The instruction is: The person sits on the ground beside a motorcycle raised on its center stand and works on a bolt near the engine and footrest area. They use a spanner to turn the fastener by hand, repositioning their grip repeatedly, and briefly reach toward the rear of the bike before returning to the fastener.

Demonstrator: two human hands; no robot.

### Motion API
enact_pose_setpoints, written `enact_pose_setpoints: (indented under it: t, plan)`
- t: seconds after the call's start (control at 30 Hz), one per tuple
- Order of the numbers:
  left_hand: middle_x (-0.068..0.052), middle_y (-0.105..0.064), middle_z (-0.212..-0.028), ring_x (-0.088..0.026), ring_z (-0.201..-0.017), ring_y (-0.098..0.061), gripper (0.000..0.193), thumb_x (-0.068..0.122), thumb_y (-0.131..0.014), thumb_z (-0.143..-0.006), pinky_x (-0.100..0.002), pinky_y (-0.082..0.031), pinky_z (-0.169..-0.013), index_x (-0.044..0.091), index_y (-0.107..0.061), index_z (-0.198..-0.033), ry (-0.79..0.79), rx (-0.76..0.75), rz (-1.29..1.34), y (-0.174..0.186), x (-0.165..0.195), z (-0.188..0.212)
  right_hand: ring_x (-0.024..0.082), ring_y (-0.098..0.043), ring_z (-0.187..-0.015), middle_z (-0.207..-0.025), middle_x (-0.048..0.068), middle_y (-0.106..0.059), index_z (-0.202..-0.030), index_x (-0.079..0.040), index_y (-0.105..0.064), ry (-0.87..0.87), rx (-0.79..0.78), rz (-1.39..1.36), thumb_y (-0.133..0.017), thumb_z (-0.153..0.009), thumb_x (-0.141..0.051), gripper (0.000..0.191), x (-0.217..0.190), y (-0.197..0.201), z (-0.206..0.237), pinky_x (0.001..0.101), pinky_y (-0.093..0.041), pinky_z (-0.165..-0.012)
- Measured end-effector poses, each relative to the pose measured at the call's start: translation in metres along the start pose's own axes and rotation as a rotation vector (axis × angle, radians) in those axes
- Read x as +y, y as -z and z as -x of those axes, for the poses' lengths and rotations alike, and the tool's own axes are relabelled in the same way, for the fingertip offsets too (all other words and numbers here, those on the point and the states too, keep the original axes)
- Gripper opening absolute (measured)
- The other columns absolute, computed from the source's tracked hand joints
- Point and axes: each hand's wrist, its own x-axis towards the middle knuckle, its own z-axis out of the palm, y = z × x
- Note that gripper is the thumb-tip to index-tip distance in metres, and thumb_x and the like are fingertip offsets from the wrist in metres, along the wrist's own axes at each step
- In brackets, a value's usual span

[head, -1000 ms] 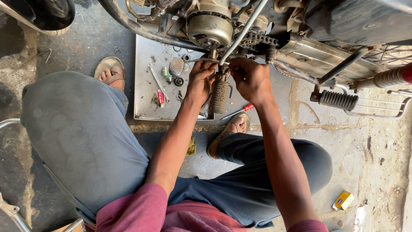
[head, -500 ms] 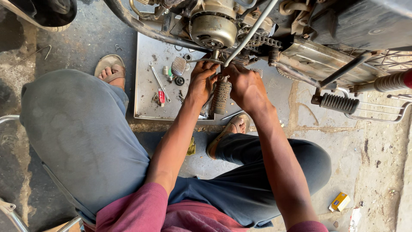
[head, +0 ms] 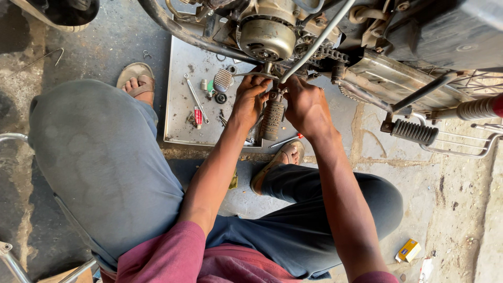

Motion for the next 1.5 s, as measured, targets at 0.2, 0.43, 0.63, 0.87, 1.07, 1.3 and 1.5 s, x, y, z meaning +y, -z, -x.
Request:
enact_pose_setpoints:
  t: [0.2, 0.43, 0.63, 0.87, 1.07, 1.3, 1.5]
  plan:
    - [-0.001, -0.065, -0.132, -0.018, -0.125, -0.054, 0.052, 0.0, -0.066, -0.089, -0.044, -0.037, -0.096, 0.015, -0.055, -0.138, -0.01, -0.019, 0.01, -0.001, -0.001, 0.0, 0.039, -0.071, -0.068, -0.093, 0.025, -0.073, -0.121, -0.001, -0.064, 0.14, 0.041, 0.068, -0.058, -0.073, 0.014, 0.051, 0.004, -0.009, 0.002, 0.045, -0.058, -0.061]
    - [-0.003, -0.066, -0.132, -0.019, -0.126, -0.057, 0.053, -0.001, -0.061, -0.087, -0.044, -0.038, -0.097, 0.015, -0.054, -0.137, 0.006, 0.011, 0.005, 0.002, -0.003, -0.002, 0.025, -0.075, -0.072, -0.098, 0.019, -0.075, -0.124, 0.003, -0.057, -0.057, 0.319, -0.09, -0.057, -0.099, 0.012, 0.027, 0.044, -0.031, -0.016, 0.0358, -0.06, -0.056]
    - [-0.004, -0.066, -0.128, -0.02, -0.124, -0.057, 0.054, 0.0, -0.061, -0.087, -0.045, -0.039, -0.096, 0.015, -0.053, -0.138, 0.016, 0.031, -0.018, 0.001, 0.001, -0.001, 0.017, -0.072, -0.068, -0.096, 0.016, -0.08, -0.12, 0.003, -0.062, -0.262, 0.61, -0.2, -0.057, -0.09, 0.012, 0.032, 0.056, -0.044, -0.04, 0.0309, -0.06, -0.06]
    - [-0.004, -0.064, -0.131, -0.019, -0.123, -0.056, 0.054, -0.002, -0.057, -0.089, -0.043, -0.041, -0.095, 0.015, -0.052, -0.14, 0.014, 0.011, -0.014, 0.001, 0.002, -0.001, 0.016, -0.071, -0.07, -0.09, 0.016, -0.08, -0.125, 0.005, -0.064, -0.375, 0.548, -0.256, -0.062, -0.086, 0.008, 0.04, 0.042, -0.02, -0.031, 0.0302, -0.059, -0.063]
    - [-0.005, -0.066, -0.129, -0.019, -0.123, -0.058, 0.053, -0.004, -0.056, -0.089, -0.043, -0.044, -0.094, 0.014, -0.053, -0.138, -0.006, -0.019, 0.01, 0.0, 0.002, 0.001, 0.018, -0.074, -0.064, -0.089, 0.015, -0.076, -0.11, 0.006, -0.07, -0.614, 0.512, -0.673, -0.06, -0.088, 0.007, 0.024, 0.044, -0.005, -0.036, 0.0292, -0.066, -0.057]
    - [-0.009, -0.066, -0.134, -0.022, -0.124, -0.058, 0.061, -0.002, -0.059, -0.087, -0.042, -0.044, -0.094, 0.014, -0.049, -0.145, -0.007, -0.034, 0.002, -0.008, 0.013, 0.006, 0.017, -0.076, -0.074, -0.093, 0.009, -0.076, -0.104, 0.001, -0.069, -0.581, 0.363, -0.727, -0.062, -0.09, 0.005, 0.016, 0.046, 0.021, -0.017, 0.029, -0.064, -0.068]
    - [-0.008, -0.063, -0.138, -0.023, -0.127, -0.056, 0.065, 0.0, -0.061, -0.086, -0.043, -0.042, -0.096, 0.015, -0.047, -0.148, -0.023, -0.054, -0.001, -0.01, 0.015, 0.008, 0.014, -0.077, -0.084, -0.098, 0.007, -0.079, -0.099, -0.007, -0.076, -0.401, 0.301, -0.301, -0.081, -0.089, -0.008, 0.011, 0.034, 0.014, 0.0, 0.028, -0.063, -0.076]
